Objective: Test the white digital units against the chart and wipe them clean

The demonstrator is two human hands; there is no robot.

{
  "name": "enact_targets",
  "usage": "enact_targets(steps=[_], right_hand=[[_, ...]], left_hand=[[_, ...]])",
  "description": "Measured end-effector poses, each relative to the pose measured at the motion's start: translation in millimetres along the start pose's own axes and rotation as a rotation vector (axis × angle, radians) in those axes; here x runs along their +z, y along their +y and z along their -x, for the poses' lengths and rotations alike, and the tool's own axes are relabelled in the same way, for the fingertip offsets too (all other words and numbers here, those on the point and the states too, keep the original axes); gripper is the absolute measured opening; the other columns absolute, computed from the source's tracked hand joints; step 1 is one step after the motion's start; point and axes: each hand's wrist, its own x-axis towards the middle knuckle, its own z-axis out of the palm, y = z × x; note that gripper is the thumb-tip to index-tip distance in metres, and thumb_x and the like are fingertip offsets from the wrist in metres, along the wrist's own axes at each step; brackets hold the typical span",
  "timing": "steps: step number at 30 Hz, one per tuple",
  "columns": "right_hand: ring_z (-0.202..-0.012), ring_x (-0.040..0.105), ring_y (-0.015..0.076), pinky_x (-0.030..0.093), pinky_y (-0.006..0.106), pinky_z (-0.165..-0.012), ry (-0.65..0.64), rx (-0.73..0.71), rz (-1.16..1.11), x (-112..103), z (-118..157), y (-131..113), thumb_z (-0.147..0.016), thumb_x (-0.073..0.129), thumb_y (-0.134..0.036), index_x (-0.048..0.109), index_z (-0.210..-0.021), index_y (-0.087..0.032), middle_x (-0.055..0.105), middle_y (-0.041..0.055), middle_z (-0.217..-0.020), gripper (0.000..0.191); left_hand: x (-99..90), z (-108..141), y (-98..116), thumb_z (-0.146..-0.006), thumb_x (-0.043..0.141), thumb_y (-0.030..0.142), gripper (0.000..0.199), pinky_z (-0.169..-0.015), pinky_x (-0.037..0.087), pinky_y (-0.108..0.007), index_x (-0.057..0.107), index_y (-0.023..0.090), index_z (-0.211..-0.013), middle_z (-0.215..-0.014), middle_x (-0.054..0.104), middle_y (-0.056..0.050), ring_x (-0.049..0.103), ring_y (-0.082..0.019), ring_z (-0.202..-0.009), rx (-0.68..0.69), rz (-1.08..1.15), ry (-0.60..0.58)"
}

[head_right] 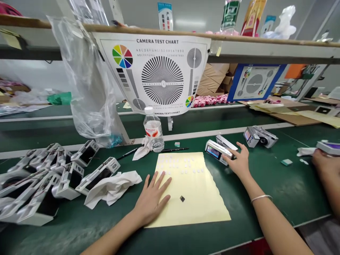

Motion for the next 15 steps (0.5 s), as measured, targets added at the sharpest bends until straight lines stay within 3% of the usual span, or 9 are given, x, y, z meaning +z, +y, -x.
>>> enact_targets(steps=[5, 8, 12, 15], right_hand=[[-0.131, 0.034, 0.0363, 0.028, 0.051, -0.108, -0.07, 0.034, -0.104, -4, 3, -20, -0.058, 0.07, -0.038, 0.069, -0.075, -0.018, 0.052, 0.0129, -0.131, 0.025], [-0.135, 0.028, 0.0374, 0.022, 0.052, -0.111, -0.074, 0.088, -0.19, -14, -3, -32, -0.057, 0.069, -0.035, 0.067, -0.077, -0.018, 0.05, 0.0124, -0.133, 0.026], [-0.11, 0.056, 0.0342, 0.04, 0.054, -0.096, -0.176, 0.192, -0.362, -30, -5, -61, -0.064, 0.066, -0.037, 0.064, -0.093, -0.02, 0.063, 0.0111, -0.111, 0.033], [-0.1, 0.061, 0.0284, 0.05, 0.046, -0.084, -0.331, 0.262, -0.554, -33, 10, -98, -0.072, 0.063, -0.043, 0.057, -0.096, -0.022, 0.062, 0.01, -0.115, 0.033]], left_hand=[[4.3, 0, -3, -0.093, 0.027, 0.052, 0.055, -0.111, 0.013, -0.062, 0.027, 0.029, -0.143, -0.154, 0.015, -0.009, 0.008, -0.035, -0.142, -0.003, 0.031, 0.021], [5.6, 2, -8, -0.095, 0.027, 0.048, 0.054, -0.11, 0.013, -0.062, 0.02, 0.029, -0.145, -0.156, 0.007, -0.009, 0.002, -0.034, -0.142, -0.008, 0.093, 0.136], [-13.2, -1, -3, -0.095, 0.031, 0.041, 0.057, -0.11, 0.012, -0.062, 0.01, 0.029, -0.146, -0.156, 0.003, -0.01, -0.003, -0.034, -0.143, 0.055, 0.108, 0.355], [-37.5, -11, 11, -0.087, 0.049, 0.044, 0.076, -0.109, 0.017, -0.061, 0.002, 0.03, -0.146, -0.155, -0.003, -0.012, -0.003, -0.038, -0.142, 0.172, 0.063, 0.462]])
